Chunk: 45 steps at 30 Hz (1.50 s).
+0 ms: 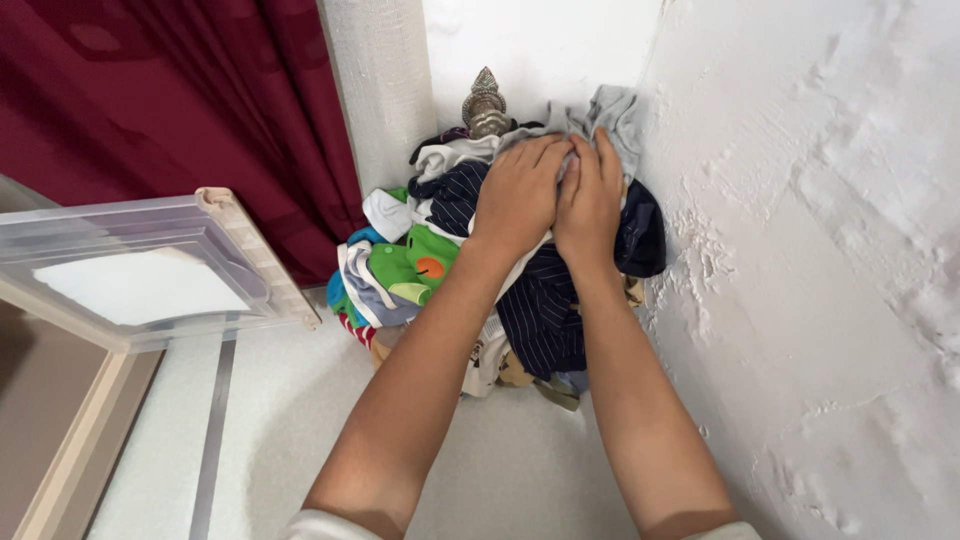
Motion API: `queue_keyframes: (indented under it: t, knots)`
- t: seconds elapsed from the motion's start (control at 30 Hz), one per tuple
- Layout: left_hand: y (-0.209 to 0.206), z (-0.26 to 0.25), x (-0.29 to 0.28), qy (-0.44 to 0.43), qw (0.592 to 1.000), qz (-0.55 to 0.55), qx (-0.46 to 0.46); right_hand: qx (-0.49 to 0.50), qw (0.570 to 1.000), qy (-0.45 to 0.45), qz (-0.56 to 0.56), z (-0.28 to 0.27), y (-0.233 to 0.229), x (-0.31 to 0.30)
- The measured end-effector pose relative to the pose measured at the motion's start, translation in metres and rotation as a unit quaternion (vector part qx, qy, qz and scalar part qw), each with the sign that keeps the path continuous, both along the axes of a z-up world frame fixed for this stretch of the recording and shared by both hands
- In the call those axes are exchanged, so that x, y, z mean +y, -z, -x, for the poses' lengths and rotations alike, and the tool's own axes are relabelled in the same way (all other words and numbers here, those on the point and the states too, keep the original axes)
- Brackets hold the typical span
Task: The person opens a plastic storage drawer and removes various pieces of clothing, including shirts and pants, placing them onto a pile on the floor. The person continues to empty the drawer until it is empty, then closes the drawer.
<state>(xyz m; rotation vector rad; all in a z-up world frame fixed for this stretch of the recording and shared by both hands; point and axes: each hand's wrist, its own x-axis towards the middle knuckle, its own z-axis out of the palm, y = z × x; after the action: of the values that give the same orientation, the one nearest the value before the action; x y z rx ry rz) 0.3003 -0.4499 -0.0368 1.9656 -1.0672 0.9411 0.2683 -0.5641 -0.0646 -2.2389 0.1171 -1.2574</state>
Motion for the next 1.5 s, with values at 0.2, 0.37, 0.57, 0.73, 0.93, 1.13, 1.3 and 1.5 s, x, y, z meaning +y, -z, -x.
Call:
queue_keyframes:
  t: [0.2,0.37,0.57,0.73,0.93,1.13,1.3,1.5]
  knots:
    - [-0.004,-0.007,-0.003,0.021,0.996,0.008,0.084,0.018,1.0,0.002,-0.016,-0.011,0.012,-0.011]
    - [0.0,-0.004,0.001,0.03,0.997,0.021,0.065,0.002,1.0,0.023,-0.01,-0.01,0.016,-0.005]
    - [-0.005,0.012,0.01,0.05,0.996,0.072,0.033,-0.006,0.994,0.1,0.033,0.021,0.004,0.017]
    - [-0.011,0.045,0.019,0.006,0.995,0.097,0.005,-0.089,0.994,0.045,-0.048,0.047,-0.014,0.034]
    - [-0.016,0.079,0.056,-0.03,0.986,0.147,0.065,-0.139,0.98,-0.073,-0.124,0.062,-0.028,0.068]
    - [-0.016,0.094,0.124,-0.193,0.964,0.182,0.027,-0.132,0.897,-0.326,-0.267,0.05,-0.023,0.152]
    - [-0.002,0.084,0.193,-0.345,0.904,0.249,0.051,0.021,0.819,-0.478,-0.317,0.027,0.003,0.216]
    - [0.029,0.083,0.251,-0.366,0.897,0.22,0.111,0.152,0.774,-0.519,-0.327,0.007,0.027,0.262]
